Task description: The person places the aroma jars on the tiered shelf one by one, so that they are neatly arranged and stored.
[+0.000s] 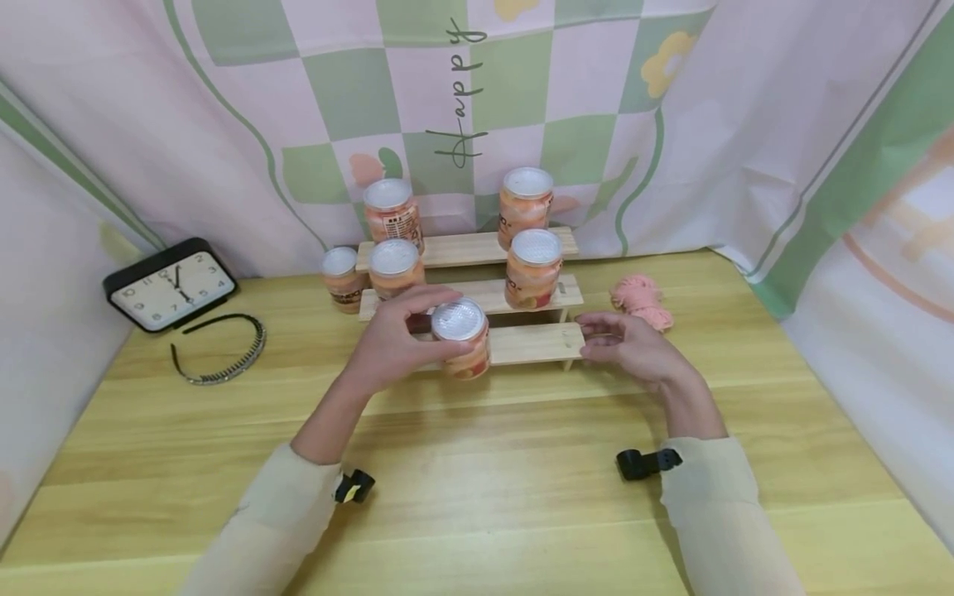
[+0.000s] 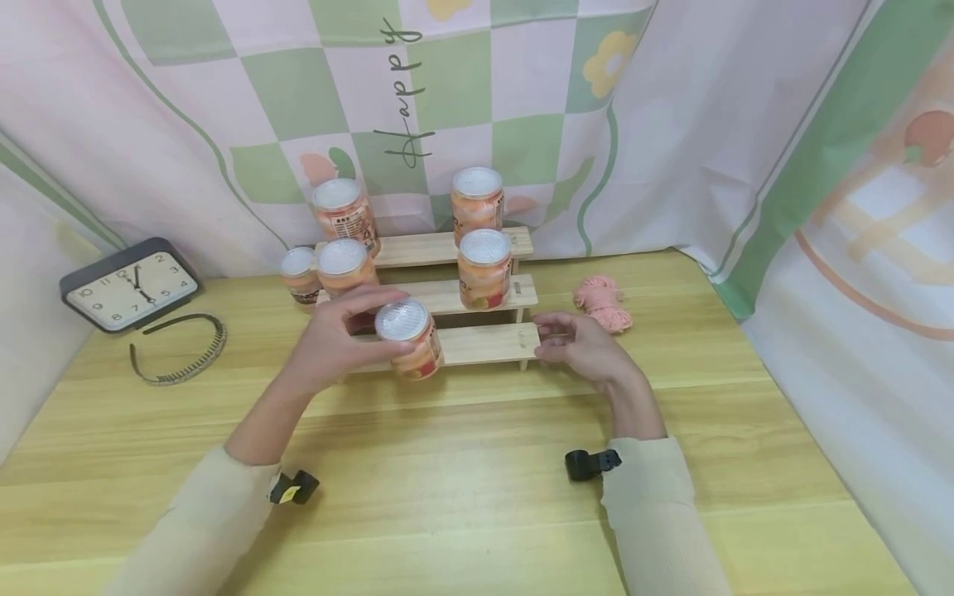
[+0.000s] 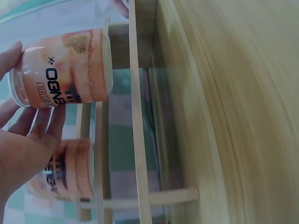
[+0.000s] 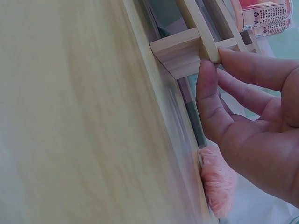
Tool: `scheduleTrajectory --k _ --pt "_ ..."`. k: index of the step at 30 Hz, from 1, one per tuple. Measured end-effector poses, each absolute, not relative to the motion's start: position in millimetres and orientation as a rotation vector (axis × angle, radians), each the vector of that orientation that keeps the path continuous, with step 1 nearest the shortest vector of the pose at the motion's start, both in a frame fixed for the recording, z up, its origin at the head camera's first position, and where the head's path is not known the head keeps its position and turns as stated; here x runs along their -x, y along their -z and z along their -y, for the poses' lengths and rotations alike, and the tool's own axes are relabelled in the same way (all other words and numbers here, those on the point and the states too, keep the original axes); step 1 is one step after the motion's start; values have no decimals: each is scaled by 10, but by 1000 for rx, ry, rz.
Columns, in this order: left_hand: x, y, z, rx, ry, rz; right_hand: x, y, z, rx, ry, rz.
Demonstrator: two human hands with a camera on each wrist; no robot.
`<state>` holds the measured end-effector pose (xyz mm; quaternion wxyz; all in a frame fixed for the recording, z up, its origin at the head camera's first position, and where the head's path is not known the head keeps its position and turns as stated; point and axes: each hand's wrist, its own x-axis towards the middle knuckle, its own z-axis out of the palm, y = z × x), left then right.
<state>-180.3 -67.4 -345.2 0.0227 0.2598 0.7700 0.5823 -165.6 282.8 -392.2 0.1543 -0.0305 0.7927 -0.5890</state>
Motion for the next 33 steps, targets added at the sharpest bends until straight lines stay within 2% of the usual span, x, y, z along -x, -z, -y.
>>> scheduleTrajectory --k 18,33 --pt "1882 3526 221 -903 -1812 -2406 1655 3918 -2827 87 1686 -2275" --pt "1874 3585 -13 -834 -1860 -2363 1662 3921 -2831 88 1679 -2286"
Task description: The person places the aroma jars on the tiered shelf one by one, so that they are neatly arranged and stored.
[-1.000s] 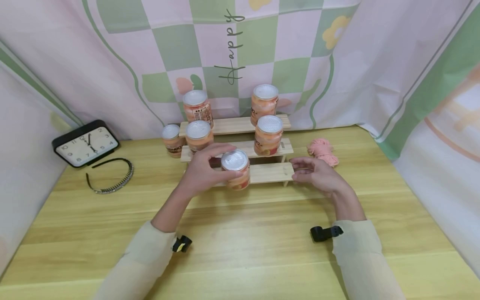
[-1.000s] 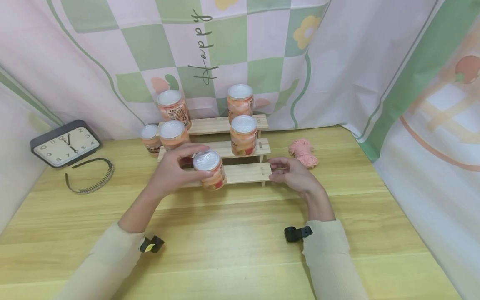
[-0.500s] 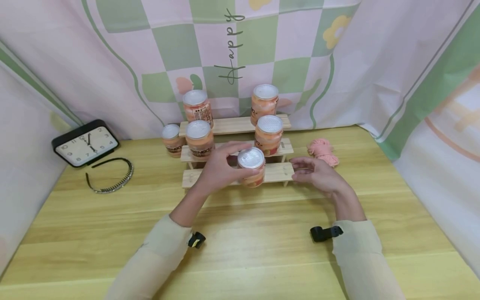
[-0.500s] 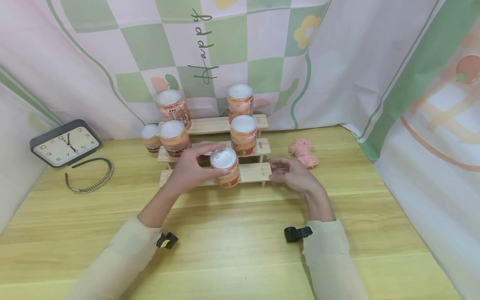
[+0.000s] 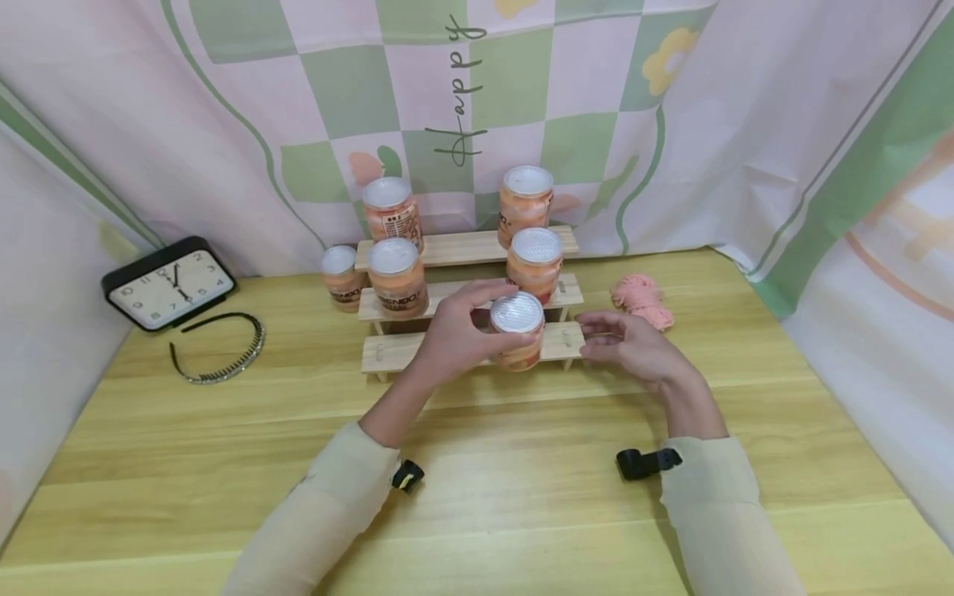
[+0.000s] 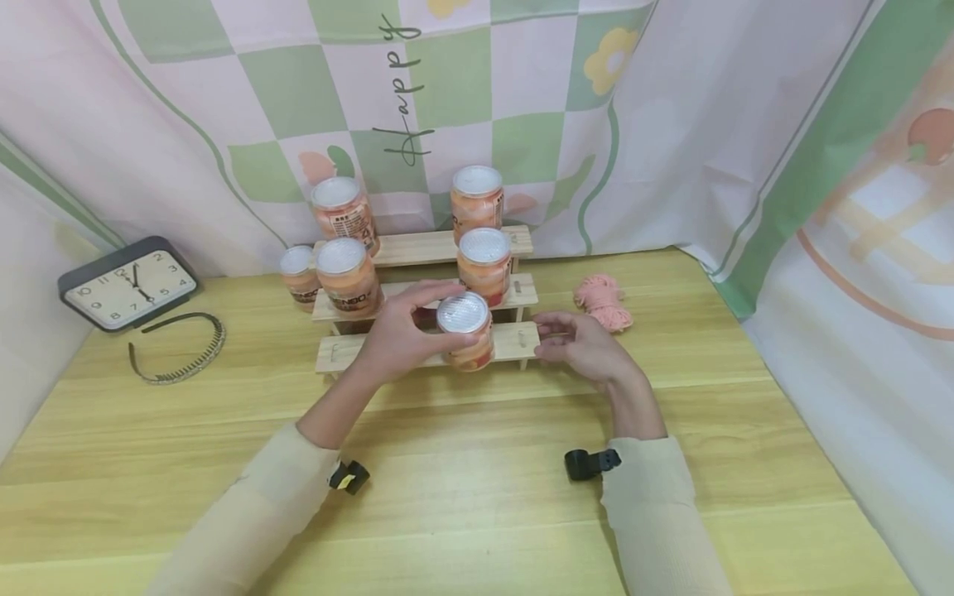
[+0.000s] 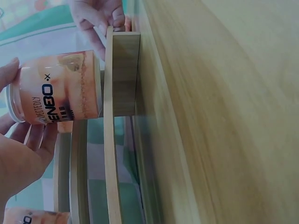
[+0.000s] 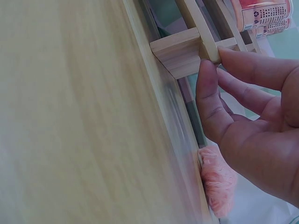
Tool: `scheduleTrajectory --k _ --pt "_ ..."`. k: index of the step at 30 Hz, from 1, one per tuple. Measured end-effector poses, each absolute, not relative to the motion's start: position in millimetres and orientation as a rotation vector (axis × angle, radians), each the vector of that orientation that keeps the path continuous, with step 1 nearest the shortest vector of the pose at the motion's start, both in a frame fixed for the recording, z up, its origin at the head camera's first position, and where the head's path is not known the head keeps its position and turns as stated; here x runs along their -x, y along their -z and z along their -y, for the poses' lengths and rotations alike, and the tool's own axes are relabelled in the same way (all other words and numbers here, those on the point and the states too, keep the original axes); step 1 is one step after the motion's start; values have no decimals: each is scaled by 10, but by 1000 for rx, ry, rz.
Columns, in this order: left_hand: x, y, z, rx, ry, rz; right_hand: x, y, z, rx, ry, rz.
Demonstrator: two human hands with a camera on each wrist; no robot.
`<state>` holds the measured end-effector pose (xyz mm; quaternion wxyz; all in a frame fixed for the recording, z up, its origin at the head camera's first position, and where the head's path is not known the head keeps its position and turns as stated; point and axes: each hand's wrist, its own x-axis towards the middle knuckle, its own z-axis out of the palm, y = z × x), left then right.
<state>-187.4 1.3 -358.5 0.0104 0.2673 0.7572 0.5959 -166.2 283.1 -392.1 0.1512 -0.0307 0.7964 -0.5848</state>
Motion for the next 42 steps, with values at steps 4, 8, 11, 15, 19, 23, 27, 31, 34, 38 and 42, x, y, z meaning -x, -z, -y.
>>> scheduleTrajectory --k 4,8,11,15,19,23,27,31,34,38,42 --pt "1867 3599 -53 -847 -1880 -2387 1668 3918 -2834 95 1673 -2291" --pt "1868 3619 -98 -858 -1905 -2416 1665 3914 -2832 96 1676 -2283" --pt "1868 3637 -133 -864 -1905 -2441 1664 3918 -2831 89 1681 -2272" --pt "1860 3654 -181 -877 -1914 -2450 1664 3922 -2834 88 1680 -2272" --pt "1843 3666 -234 -897 -1950 -2428 1668 3921 -2838 89 1676 -2279" --pt "1823 3669 -278 -906 -1942 -2456 1665 3911 -2831 97 1678 -2275" --pt "1812 3681 -310 -917 -1908 -2516 1656 3908 -2828 94 1680 -2273" --pt "1815 3682 -323 -914 -1887 -2548 1663 3907 -2835 92 1682 -2267" --pt "1814 3673 -324 -911 -1872 -2559 1667 3907 -2840 83 1693 -2254" --pt "1814 3673 -320 -915 -1844 -2569 1667 3913 -2844 82 1689 -2259" --pt "1812 3701 -297 -926 -1835 -2554 1661 3929 -2847 77 1668 -2268"
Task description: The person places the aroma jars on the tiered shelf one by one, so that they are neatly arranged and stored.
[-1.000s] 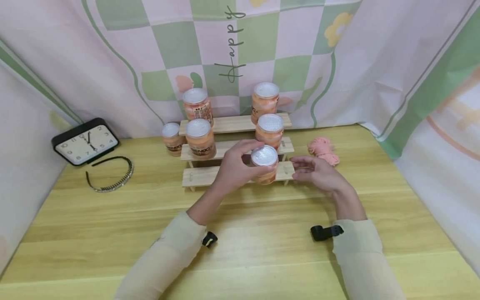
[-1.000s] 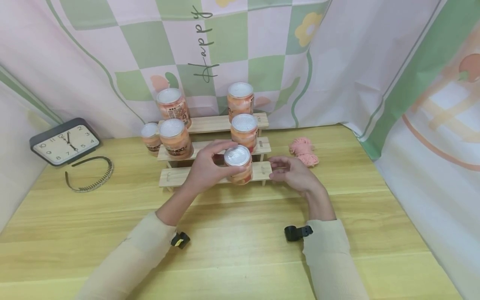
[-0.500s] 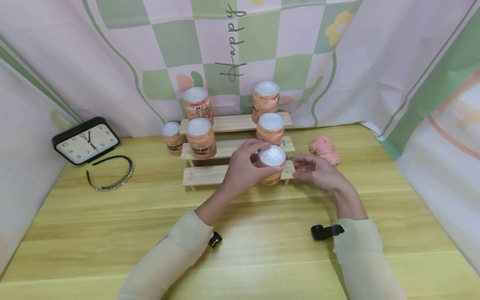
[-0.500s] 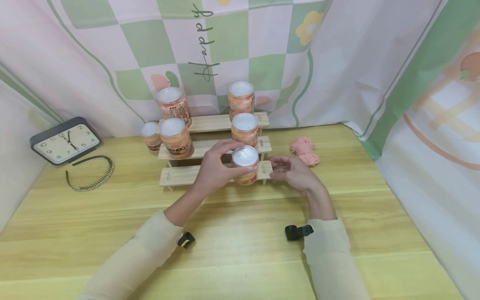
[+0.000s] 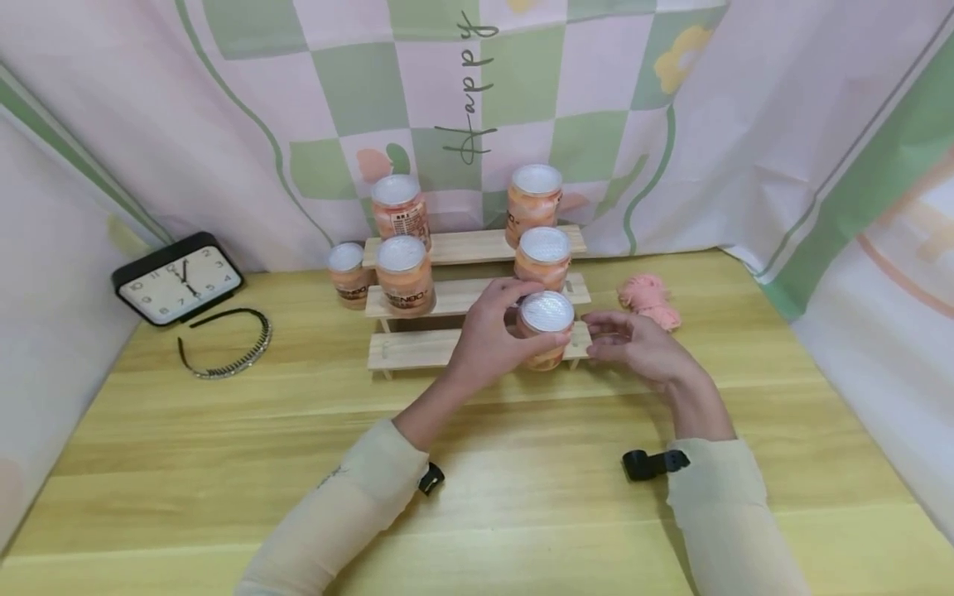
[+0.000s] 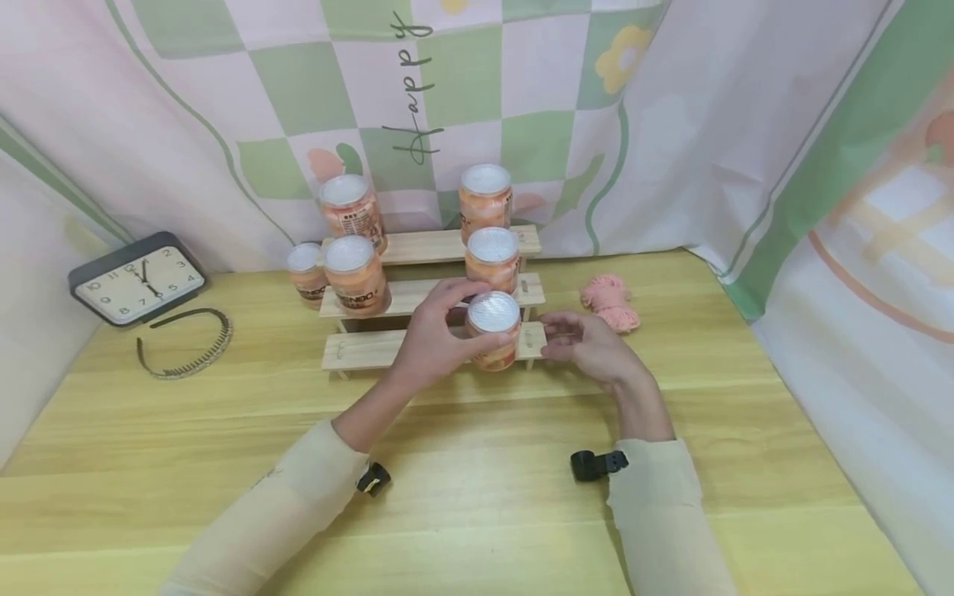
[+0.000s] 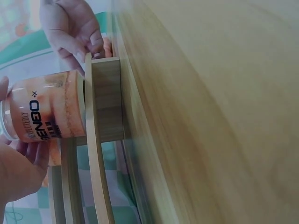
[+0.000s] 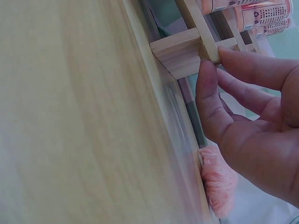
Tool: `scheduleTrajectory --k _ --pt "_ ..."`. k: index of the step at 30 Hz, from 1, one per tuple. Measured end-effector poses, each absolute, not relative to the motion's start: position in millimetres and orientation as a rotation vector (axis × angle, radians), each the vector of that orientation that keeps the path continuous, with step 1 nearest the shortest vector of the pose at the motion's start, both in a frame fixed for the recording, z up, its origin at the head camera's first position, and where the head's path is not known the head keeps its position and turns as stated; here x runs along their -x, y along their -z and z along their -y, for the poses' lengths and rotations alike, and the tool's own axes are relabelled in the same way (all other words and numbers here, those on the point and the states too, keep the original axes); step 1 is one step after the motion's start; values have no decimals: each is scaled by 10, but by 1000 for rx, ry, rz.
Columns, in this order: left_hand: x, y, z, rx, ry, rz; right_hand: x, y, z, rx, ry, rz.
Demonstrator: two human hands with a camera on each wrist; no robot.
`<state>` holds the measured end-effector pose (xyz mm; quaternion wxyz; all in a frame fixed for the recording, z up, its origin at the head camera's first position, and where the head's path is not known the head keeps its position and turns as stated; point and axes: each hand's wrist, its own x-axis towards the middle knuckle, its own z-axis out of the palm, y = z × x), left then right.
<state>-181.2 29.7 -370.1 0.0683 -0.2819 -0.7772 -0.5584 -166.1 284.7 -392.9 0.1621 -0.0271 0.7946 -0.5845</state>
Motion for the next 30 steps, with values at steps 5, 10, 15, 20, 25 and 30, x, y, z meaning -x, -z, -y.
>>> scheduleTrajectory --k 5,10,15,20,25,30 --pt "1806 3741 -234 907 1689 2345 1642 3948 -2859 79 1672 -2271" --pt "1794 3740 -95 907 1715 2331 1634 3955 -2859 92 1683 -2265" --pt "1800 3728 90 858 1743 2321 1632 3947 -2858 87 1680 -2269" --pt "1796 3727 257 814 1778 2303 1635 3937 -2858 84 1674 -2276" --pt "1794 3746 399 783 1798 2271 1644 3930 -2852 90 1670 -2279" --pt "1783 3739 526 731 1843 2210 1658 3921 -2846 92 1670 -2274"
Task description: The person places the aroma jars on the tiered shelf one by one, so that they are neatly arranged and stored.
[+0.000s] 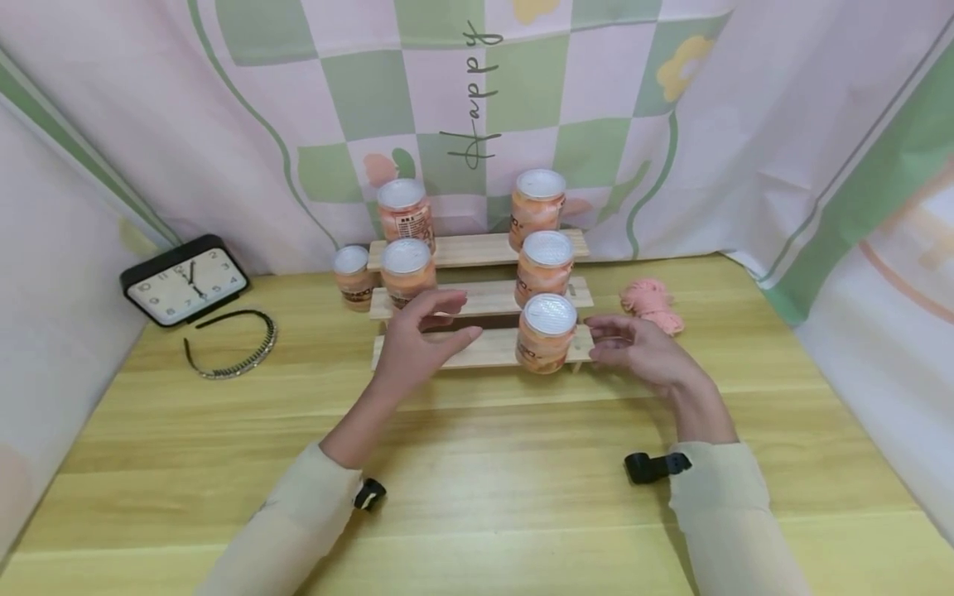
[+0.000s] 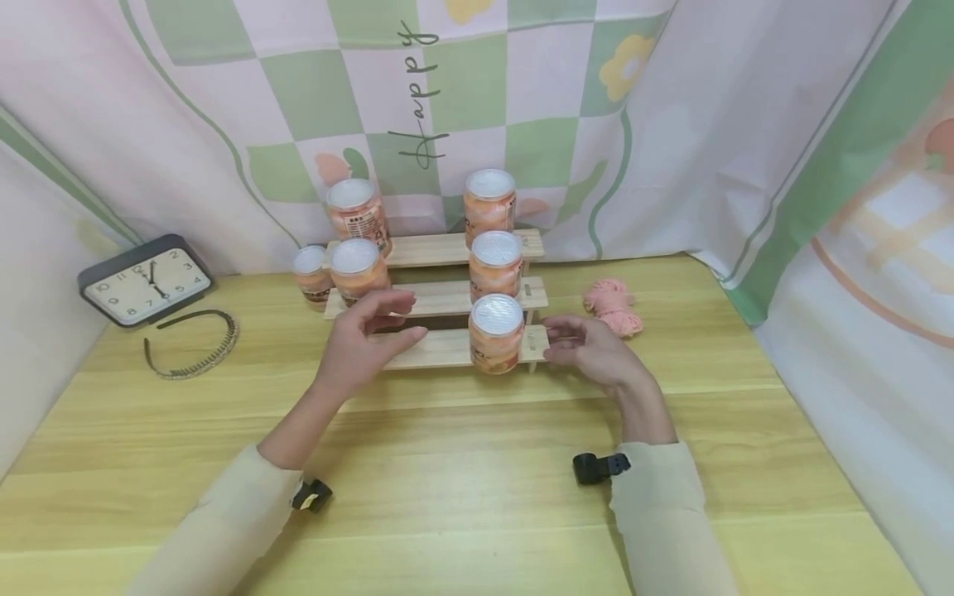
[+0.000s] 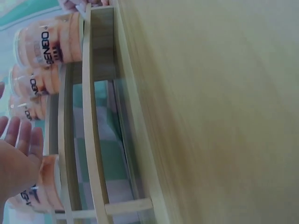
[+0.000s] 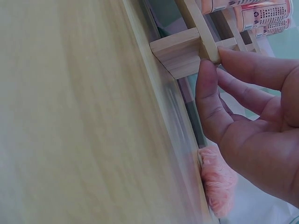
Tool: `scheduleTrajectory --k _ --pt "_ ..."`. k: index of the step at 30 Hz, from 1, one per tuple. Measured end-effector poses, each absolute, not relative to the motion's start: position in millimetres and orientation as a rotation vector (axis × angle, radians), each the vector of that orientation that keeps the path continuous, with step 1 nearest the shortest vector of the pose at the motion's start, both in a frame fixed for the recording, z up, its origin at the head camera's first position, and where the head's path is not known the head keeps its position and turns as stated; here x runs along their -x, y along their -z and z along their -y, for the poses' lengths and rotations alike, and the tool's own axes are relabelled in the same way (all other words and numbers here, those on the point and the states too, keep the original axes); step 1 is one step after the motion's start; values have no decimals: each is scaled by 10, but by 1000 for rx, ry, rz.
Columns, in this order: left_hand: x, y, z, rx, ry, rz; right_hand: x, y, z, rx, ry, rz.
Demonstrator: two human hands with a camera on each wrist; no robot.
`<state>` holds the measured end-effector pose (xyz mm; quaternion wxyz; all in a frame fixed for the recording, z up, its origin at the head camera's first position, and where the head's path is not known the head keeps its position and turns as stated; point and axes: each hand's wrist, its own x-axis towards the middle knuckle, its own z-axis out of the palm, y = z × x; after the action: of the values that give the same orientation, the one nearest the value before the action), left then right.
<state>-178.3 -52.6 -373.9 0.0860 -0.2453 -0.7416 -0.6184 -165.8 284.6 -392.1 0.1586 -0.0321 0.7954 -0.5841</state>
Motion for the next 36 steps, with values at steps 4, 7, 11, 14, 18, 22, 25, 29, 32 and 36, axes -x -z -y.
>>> scheduleTrajectory --k 4,7,11,14,18,22,25,29,32,36 --pt "1776 3718 606 709 1832 2194 1663 3922 -2850 96 1673 -2269" --pt "1779 3714 665 698 1842 2187 1665 3924 -2852 98 1678 -2267" --pt "1784 3705 753 655 1836 2198 1670 3931 -2852 105 1679 -2268" --pt "1802 3708 820 628 1829 2179 1674 3933 -2853 108 1675 -2272" --pt "1827 3718 899 594 1837 2091 1677 3932 -2857 106 1669 -2276" --pt "1850 3737 984 554 1850 2014 1680 3931 -2853 107 1663 -2277" --pt "1865 3743 1056 526 1865 1990 1678 3930 -2852 103 1660 -2278" --pt "1887 3732 1148 457 1872 1998 1678 3932 -2855 98 1657 -2284" --pt "1910 3731 1215 393 1866 2018 1679 3936 -2857 96 1656 -2286" --pt "1946 3727 1298 336 1857 2017 1678 3942 -2859 96 1659 -2282"
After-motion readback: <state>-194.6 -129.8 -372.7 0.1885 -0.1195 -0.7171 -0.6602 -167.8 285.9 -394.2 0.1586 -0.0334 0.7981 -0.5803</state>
